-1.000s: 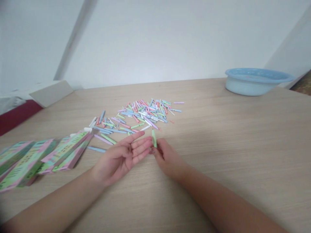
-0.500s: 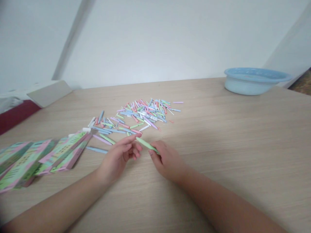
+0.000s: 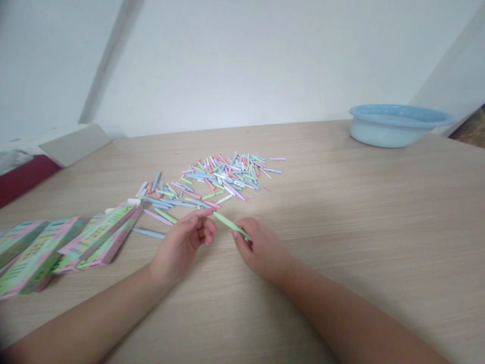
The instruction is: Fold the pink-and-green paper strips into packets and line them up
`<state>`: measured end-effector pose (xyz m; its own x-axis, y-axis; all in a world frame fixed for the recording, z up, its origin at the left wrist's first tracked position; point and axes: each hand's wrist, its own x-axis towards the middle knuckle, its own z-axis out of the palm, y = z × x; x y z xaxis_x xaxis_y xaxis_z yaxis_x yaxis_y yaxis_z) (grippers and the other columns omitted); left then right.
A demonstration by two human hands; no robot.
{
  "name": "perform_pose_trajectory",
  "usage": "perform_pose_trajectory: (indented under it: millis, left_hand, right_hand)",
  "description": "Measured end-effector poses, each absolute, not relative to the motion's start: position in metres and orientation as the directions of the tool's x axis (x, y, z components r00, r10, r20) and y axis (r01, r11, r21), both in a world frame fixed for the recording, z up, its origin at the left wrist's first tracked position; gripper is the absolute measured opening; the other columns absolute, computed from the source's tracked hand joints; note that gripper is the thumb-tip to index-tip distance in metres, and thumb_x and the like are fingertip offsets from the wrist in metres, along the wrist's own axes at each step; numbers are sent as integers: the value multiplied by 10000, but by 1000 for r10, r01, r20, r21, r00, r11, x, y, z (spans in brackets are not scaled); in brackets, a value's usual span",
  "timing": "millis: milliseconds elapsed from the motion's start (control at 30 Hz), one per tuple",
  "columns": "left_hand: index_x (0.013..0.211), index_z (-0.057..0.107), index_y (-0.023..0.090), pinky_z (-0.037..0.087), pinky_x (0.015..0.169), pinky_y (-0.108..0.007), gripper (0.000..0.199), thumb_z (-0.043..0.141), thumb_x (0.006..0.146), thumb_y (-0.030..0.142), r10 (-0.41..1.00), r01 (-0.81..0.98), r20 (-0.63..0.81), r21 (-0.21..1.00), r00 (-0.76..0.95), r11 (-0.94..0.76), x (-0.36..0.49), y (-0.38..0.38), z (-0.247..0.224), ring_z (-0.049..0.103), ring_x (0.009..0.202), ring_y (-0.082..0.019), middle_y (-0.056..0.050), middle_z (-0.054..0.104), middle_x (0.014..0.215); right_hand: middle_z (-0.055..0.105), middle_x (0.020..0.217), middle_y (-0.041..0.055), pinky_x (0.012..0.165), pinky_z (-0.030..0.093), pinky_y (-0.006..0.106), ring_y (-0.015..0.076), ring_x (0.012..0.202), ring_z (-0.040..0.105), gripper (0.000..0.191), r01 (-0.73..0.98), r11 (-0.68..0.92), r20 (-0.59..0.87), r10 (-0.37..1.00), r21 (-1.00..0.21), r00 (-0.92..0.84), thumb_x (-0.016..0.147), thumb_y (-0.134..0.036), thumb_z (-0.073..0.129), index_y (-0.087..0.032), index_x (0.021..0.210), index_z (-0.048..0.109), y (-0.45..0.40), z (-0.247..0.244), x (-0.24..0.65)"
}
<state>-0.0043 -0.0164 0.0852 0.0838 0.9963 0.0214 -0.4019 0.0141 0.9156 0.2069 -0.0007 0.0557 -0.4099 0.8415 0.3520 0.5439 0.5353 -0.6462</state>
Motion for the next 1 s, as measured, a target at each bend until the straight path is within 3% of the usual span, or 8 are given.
perform_pose_trajectory:
  millis: [467, 867, 1000]
  left_hand:
    - [1172, 685, 169, 458, 575, -247, 392, 657, 899, 449, 998, -405, 32, 914, 45, -11, -6, -15, 86, 591, 617, -136, -36, 694, 798]
    - [985, 716, 153, 435, 504, -192, 252, 724, 857, 370, 997, -453, -76, 888, 28, 81, -6, -12, 89, 557, 540, -94, -2, 660, 714]
    - [954, 695, 172, 412, 510, -169, 259, 784, 825, 379, 993, -378, -110, 921, -29, 91, -5, -12, 87, 533, 549, -76, 24, 630, 687]
  right_hand:
    - [678, 970, 48, 792, 476, 340, 210, 877, 637, 135, 583, 473, 320, 880, -661, -352, 1022, -323, 500, -233, 1057, 594, 3, 53, 206]
    - [657, 919, 21, 747, 448, 316, 188, 835, 616, 113, 565, 451, 290, 889, -691, -355, 1013, -315, 518, -231, 1026, 594, 5, 54, 206]
    - [649, 905, 17, 744, 447, 309, 182, 824, 608, 110, 540, 463, 302, 882, -703, -363, 1014, -310, 519, -228, 1004, 591, 4, 55, 206]
